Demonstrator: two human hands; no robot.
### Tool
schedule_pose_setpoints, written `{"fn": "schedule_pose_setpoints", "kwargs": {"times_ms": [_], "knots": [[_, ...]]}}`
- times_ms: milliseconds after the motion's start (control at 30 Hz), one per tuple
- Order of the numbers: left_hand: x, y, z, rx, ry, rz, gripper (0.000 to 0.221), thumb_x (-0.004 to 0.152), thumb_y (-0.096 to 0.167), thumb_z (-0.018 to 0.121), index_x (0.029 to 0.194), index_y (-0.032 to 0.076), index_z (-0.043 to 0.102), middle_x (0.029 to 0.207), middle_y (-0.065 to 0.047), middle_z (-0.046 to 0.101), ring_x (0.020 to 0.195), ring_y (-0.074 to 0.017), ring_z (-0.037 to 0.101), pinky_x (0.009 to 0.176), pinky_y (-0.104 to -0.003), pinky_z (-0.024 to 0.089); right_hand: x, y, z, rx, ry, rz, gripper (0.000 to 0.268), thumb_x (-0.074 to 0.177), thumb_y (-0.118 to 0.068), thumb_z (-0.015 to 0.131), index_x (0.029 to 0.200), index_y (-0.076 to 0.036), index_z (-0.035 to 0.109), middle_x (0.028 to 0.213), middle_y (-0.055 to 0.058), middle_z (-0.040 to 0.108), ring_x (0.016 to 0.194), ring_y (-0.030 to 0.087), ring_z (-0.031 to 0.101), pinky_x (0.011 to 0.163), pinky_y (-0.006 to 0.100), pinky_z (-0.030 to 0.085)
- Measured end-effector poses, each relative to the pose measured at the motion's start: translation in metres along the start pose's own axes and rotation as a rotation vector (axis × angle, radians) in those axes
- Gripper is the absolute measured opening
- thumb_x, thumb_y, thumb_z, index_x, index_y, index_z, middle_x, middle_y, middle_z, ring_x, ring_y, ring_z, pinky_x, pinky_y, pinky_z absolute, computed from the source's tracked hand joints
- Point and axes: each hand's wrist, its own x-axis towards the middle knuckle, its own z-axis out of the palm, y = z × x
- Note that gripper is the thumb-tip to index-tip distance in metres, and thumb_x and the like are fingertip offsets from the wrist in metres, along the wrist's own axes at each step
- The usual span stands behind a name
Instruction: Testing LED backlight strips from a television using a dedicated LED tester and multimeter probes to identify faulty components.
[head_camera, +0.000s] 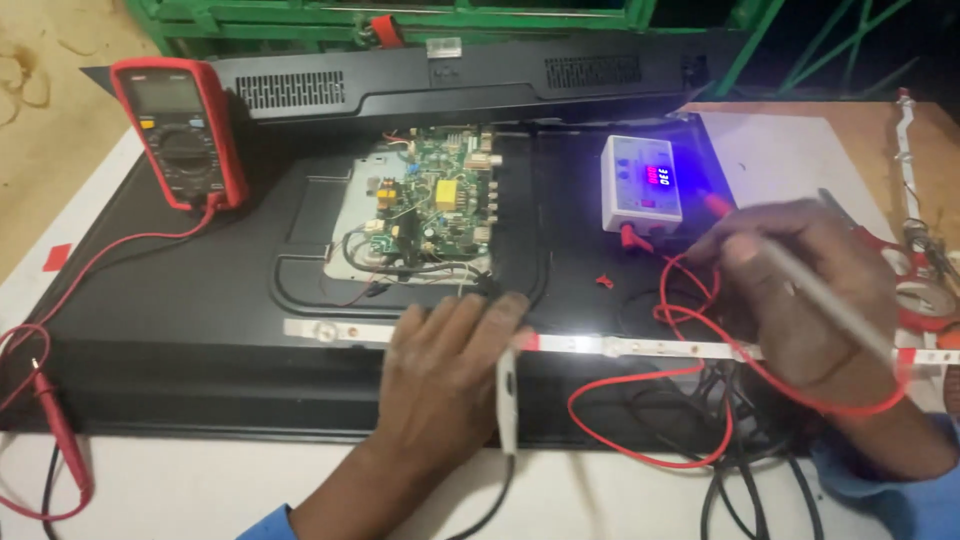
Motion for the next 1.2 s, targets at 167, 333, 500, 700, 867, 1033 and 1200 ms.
{"fn": "schedule_pose_setpoints", "kwargs": {"times_ms": [167, 333, 500, 700, 867, 1033, 1200], "knots": [[-0.002, -0.023, 0.0, -0.125, 0.071, -0.067, 0.023, 0.104, 0.021, 0.054, 0.118, 0.008, 0.065, 0.096, -0.009, 0.068, 0.084, -0.0292, 0.062, 0.072, -0.044, 0.037, 0.012, 0.014, -0.006, 0.095, -0.016, -0.012, 0.044, 0.113, -0.03, 0.042, 0.105, 0.009, 0.061, 0.083, 0.02, 0.068, 0.071, 0.023, 0.067, 0.063, 0.026, 0.051], [0.002, -0.04, -0.005, -0.033, 0.181, -0.163, 0.014, 0.105, 0.02, 0.056, 0.109, 0.012, 0.067, 0.092, -0.009, 0.075, 0.072, -0.0213, 0.064, 0.063, -0.039, 0.035, 0.011, 0.017, -0.008, 0.151, -0.037, 0.09, 0.048, 0.112, -0.034, 0.042, 0.101, 0.009, 0.063, 0.078, 0.019, 0.067, 0.066, 0.023, 0.066, 0.062, 0.026, 0.051], [0.006, -0.053, -0.014, 0.032, 0.338, -0.201, 0.029, 0.111, 0.024, 0.051, 0.101, 0.008, 0.073, 0.101, -0.008, 0.078, 0.088, -0.0255, 0.074, 0.078, -0.042, 0.04, 0.012, 0.018, -0.013, 0.118, -0.147, 0.16, 0.055, 0.107, -0.046, 0.039, 0.094, -0.001, 0.067, 0.072, 0.011, 0.069, 0.062, 0.017, 0.063, 0.059, 0.026, 0.049], [0.0, -0.078, -0.013, 0.102, 0.257, -0.321, 0.044, 0.115, 0.034, 0.04, 0.099, 0.007, 0.071, 0.093, -0.006, 0.074, 0.074, -0.0312, 0.063, 0.077, -0.047, 0.038, 0.025, 0.031, -0.015, 0.308, -0.067, 0.286, 0.067, 0.107, -0.053, 0.039, 0.097, 0.009, 0.063, 0.068, 0.021, 0.062, 0.058, 0.026, 0.06, 0.054, 0.03, 0.047], [-0.005, -0.092, -0.012, 0.158, 0.3, -0.325, 0.049, 0.117, 0.038, 0.038, 0.098, 0.009, 0.072, 0.085, -0.008, 0.072, 0.068, -0.0378, 0.061, 0.067, -0.047, 0.041, 0.031, 0.043, -0.018, 0.389, -0.098, 0.459, 0.063, 0.108, -0.053, 0.041, 0.094, 0.005, 0.062, 0.066, 0.022, 0.061, 0.055, 0.025, 0.056, 0.056, 0.029, 0.045], [-0.007, -0.101, -0.014, 0.156, 0.305, -0.353, 0.041, 0.117, 0.032, 0.045, 0.098, 0.009, 0.072, 0.084, -0.007, 0.07, 0.072, -0.0337, 0.062, 0.066, -0.045, 0.042, 0.034, 0.033, -0.022, 0.405, -0.228, 0.604, 0.059, 0.107, -0.051, 0.042, 0.091, 0.002, 0.064, 0.063, 0.018, 0.063, 0.054, 0.022, 0.053, 0.055, 0.031, 0.042], [-0.011, -0.108, -0.011, 0.188, 0.294, -0.379, 0.037, 0.117, 0.029, 0.047, 0.097, 0.01, 0.071, 0.084, -0.004, 0.07, 0.074, -0.0338, 0.063, 0.071, -0.045, 0.044, 0.031, 0.052, -0.019, 0.51, -0.285, 0.618, 0.056, 0.108, -0.047, 0.049, 0.09, 0.002, 0.067, 0.062, 0.018, 0.065, 0.049, 0.022, 0.056, 0.048, 0.03, 0.043]]}}
